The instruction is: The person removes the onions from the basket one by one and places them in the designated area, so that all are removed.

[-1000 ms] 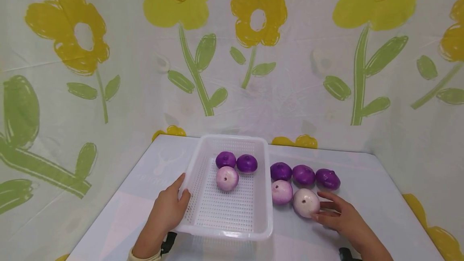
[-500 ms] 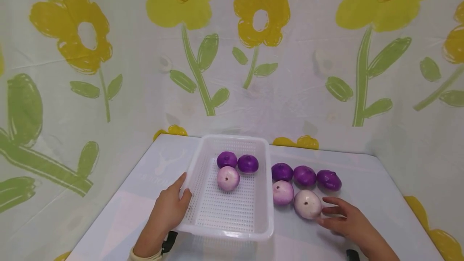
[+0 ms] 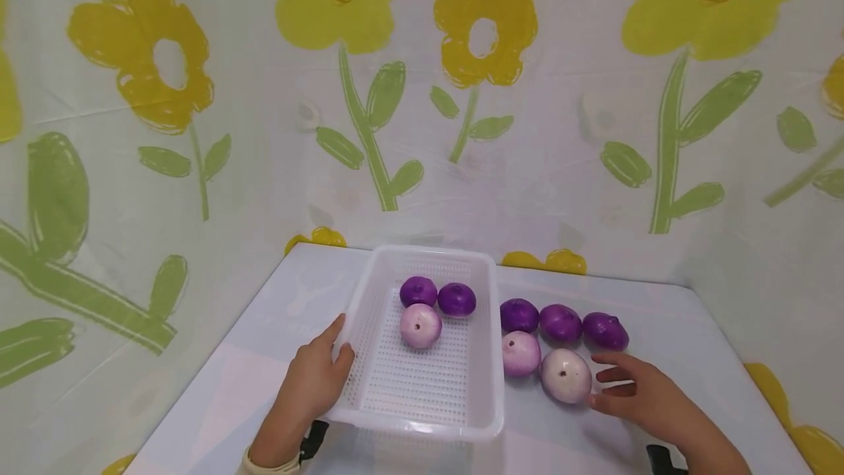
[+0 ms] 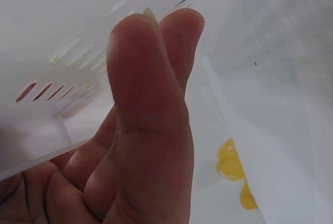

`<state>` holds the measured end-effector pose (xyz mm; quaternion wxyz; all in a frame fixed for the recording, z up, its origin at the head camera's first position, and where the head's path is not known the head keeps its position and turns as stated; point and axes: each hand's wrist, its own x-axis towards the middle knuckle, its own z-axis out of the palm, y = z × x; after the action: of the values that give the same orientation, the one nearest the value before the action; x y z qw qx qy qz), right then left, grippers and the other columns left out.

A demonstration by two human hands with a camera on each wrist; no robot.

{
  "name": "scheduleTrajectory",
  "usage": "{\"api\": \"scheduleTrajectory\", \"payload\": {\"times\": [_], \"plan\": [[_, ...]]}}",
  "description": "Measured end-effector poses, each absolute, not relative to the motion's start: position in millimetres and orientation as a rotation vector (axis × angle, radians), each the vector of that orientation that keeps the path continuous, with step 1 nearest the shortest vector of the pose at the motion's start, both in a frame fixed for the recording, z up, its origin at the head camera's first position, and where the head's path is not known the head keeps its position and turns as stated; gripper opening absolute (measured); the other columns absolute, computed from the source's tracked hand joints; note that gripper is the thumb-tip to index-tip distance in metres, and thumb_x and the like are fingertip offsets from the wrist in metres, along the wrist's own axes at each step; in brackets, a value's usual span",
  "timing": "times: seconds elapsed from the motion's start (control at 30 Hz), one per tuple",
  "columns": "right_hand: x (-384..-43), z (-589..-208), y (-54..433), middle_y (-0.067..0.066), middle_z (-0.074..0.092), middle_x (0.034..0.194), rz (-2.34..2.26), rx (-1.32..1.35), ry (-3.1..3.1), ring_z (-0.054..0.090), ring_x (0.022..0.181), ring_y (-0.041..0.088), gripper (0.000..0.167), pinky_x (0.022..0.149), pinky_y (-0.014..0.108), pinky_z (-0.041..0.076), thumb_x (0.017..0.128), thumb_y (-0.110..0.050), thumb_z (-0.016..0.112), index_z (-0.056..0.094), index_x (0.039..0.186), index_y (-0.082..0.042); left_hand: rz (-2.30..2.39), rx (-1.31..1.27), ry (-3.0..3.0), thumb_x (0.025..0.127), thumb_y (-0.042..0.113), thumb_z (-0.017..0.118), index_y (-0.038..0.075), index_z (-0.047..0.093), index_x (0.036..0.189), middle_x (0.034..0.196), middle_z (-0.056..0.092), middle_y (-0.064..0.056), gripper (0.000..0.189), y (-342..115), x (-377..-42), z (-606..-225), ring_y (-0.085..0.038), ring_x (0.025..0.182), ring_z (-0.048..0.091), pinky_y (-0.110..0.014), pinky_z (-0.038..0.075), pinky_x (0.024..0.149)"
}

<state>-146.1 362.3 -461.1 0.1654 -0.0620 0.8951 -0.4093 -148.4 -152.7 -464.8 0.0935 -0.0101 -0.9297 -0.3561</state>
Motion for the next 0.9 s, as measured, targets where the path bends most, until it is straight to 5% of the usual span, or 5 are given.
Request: {"api": "scheduleTrajectory", "payload": {"times": [0.27,0.67,0.9], "plan": [[-171,-428,347,0.029,0.061,0.138,-1.189,-0.402,2.630,0.068,0.115,0.040,0.070,0.080,0.027,0.058,0.095,-0.022,0.080,0.048,0.151,0.006,-1.067,-0.014,-2.776,0.104,0.020,0.058,-0.001,0.048,0.157,0.121,0.070,-0.032,0.057,-153,-148,-464,-0.019,0.072,0.064,-0.047,0.058,0.066],[-210,-382,315,0.024,0.063,0.136,-1.059,-0.635,2.575,0.069,0.113,0.037,0.070,0.083,0.028,0.058,0.091,-0.023,0.084,0.052,0.150,-0.002,-1.061,-0.032,-2.759,0.103,0.018,0.059,-0.003,0.049,0.155,0.118,0.071,-0.032,0.057,-153,-148,-463,-0.018,0.070,0.064,-0.047,0.058,0.065],[-233,-364,282,0.023,0.055,0.148,-1.110,-0.814,2.344,0.064,0.125,0.039,0.073,0.093,0.032,0.057,0.091,-0.016,0.084,0.050,0.154,-0.008,-1.068,-0.025,-2.769,0.103,0.019,0.059,-0.002,0.048,0.156,0.112,0.072,-0.031,0.058,-152,-148,-463,-0.018,0.067,0.061,-0.045,0.057,0.063]]}}
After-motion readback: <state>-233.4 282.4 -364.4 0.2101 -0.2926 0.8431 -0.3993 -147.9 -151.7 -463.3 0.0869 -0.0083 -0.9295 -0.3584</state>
